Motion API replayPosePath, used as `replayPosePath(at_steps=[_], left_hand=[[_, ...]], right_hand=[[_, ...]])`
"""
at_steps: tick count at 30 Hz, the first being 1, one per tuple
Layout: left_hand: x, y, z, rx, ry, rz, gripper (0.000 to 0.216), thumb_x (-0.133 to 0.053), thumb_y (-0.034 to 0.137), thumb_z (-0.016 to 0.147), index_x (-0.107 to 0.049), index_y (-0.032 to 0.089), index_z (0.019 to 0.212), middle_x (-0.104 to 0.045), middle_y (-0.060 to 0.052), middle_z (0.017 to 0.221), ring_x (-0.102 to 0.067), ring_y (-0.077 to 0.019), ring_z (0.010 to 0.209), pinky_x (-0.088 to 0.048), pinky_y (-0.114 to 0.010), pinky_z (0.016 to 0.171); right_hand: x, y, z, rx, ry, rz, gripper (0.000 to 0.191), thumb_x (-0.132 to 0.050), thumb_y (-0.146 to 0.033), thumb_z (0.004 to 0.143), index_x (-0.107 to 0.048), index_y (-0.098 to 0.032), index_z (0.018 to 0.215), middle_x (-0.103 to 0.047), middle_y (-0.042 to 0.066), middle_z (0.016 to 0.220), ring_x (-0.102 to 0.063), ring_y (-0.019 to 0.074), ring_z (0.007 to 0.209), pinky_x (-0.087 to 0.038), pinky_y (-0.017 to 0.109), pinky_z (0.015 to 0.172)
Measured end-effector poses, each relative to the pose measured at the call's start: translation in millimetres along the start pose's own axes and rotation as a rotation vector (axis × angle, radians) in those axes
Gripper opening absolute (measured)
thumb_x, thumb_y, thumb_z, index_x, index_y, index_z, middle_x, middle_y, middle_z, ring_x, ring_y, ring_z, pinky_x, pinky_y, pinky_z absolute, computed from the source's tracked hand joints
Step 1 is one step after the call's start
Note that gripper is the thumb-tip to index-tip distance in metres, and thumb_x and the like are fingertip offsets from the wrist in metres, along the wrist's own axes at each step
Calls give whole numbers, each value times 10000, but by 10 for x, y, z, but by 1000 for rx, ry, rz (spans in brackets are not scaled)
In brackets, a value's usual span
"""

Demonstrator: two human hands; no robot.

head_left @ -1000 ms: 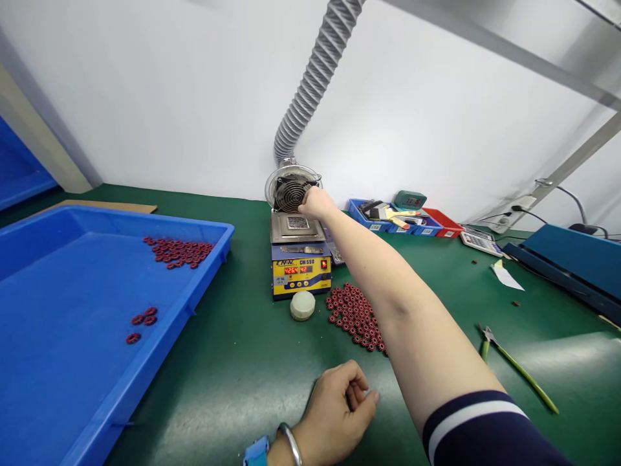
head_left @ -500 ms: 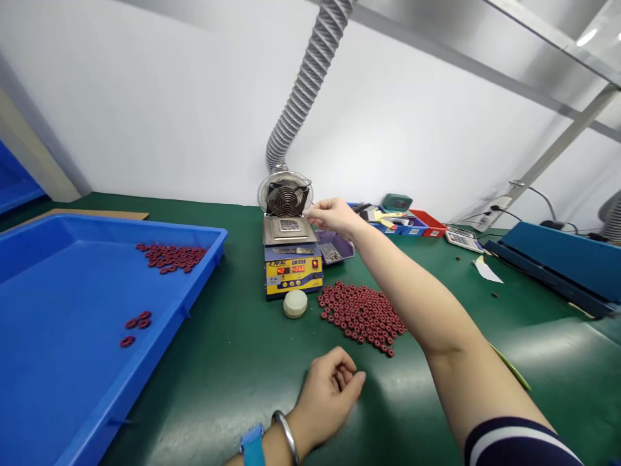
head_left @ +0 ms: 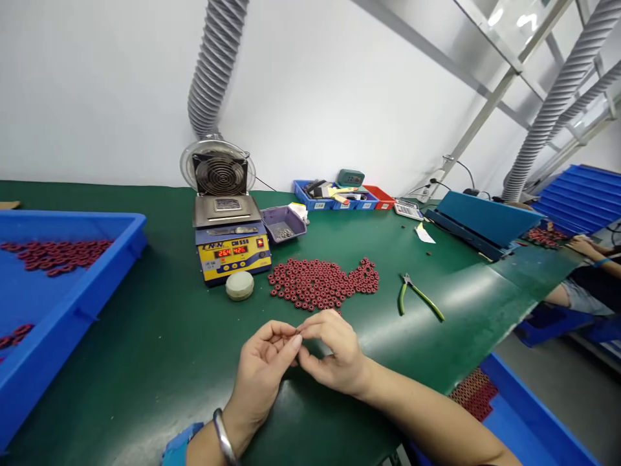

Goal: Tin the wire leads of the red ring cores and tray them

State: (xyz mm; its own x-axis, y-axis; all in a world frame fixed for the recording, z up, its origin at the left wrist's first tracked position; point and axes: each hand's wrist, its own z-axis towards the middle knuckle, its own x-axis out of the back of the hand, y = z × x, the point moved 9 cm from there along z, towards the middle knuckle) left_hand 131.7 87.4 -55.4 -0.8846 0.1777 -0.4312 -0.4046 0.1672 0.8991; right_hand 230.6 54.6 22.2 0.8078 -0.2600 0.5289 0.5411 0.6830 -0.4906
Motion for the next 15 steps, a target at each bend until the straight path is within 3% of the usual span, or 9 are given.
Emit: replayPosePath(at_steps=[4,11,13,15], left_hand=[[-46,28,-45,5,-5,32,237,-771,281,637,-603,134,717,-594,29,613,-510,-71,541,-439,-165,525],[-10,69,-2,58,15,142,233,-770,273,608,-623,131,718,-608,16,631,-519,-74,518,-446,-174,505],[20,285,58,13,60,223,250,-766,284,602,-632,124,739,-612,13,607,-530,-79,510,-443,-169,489],[84,703,152,-107,132,337,279,-769,299,584,-646,111,749,-619,15,592,-536,-76,495,-434,-161,476]], right_hand=[[31,-39,-52,46,6,-43,236,-580,-115,736,-535,-262,915,-678,41,839,-636,172,759,-501,344,670],[113,83,-22,-8,-59,9,242,-626,-204,717,-554,-257,942,-678,44,882,-639,187,822,-495,354,726],[242,314,15,-126,-97,-9,236,-645,-260,711,-556,-235,928,-661,49,863,-626,188,794,-492,346,721],[400,654,-5,-321,-151,-88,159,-628,-265,726,-557,-215,860,-638,35,793,-606,171,718,-486,319,683]])
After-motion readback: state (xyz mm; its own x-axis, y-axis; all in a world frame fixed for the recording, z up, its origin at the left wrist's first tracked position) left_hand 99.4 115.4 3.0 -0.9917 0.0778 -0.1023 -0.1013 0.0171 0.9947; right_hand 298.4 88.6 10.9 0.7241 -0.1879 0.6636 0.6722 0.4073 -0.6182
